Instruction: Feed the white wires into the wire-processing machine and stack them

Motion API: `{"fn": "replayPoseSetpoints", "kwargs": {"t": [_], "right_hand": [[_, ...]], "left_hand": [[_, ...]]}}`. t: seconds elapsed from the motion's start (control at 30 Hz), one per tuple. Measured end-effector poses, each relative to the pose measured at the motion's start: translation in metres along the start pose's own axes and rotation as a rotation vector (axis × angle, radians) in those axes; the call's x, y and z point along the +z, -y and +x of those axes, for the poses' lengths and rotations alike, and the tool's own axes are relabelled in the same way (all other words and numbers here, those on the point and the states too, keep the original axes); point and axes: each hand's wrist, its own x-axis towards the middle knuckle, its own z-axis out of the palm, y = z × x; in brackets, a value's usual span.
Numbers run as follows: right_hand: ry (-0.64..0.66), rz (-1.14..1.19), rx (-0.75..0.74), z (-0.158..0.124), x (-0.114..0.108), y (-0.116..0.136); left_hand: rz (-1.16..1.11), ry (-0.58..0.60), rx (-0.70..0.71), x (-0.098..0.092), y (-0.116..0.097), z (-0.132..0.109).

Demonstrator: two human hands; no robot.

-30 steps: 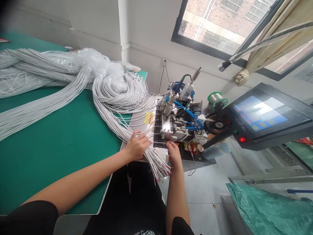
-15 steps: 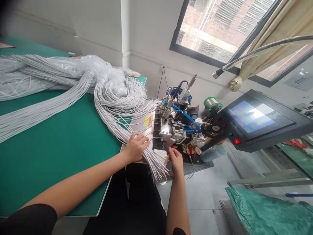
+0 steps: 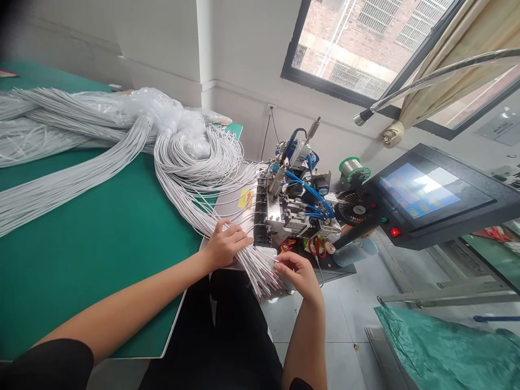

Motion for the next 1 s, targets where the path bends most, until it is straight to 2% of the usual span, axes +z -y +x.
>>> {"fn": "replayPoseSetpoints", "kwargs": {"t": [0.17, 0.27, 0.5, 0.8, 0.9, 1.0], "right_hand": [[-0.323, 0.12, -0.008, 0.019, 0.012, -0.008], [-0.424, 0.224, 0.012, 0.032, 0.022, -0.013], [-0.411, 0.346, 0.034, 0.044, 0.037, -0.018], [-0.319, 0.41, 0.087, 0.046, 0.029, -0.021], [-0.336, 0.277, 0.105, 0.047, 0.027, -0.024], [-0.371, 0.074, 0.06, 0.047, 0.027, -0.022]], "left_hand": [[-0.005, -0.032, 0.0, 0.001, 0.001, -0.001], [-0.01, -0.036, -0.001, 0.002, 0.001, -0.002], [-0.017, -0.001, 0.006, 0.003, 0.001, -0.001], [0.005, 0.05, 0.003, 0.003, 0.001, 0.001], [0.007, 0.027, 0.014, 0.003, 0.001, 0.002], [0.009, 0.015, 0.013, 0.003, 0.001, 0.001]]}}
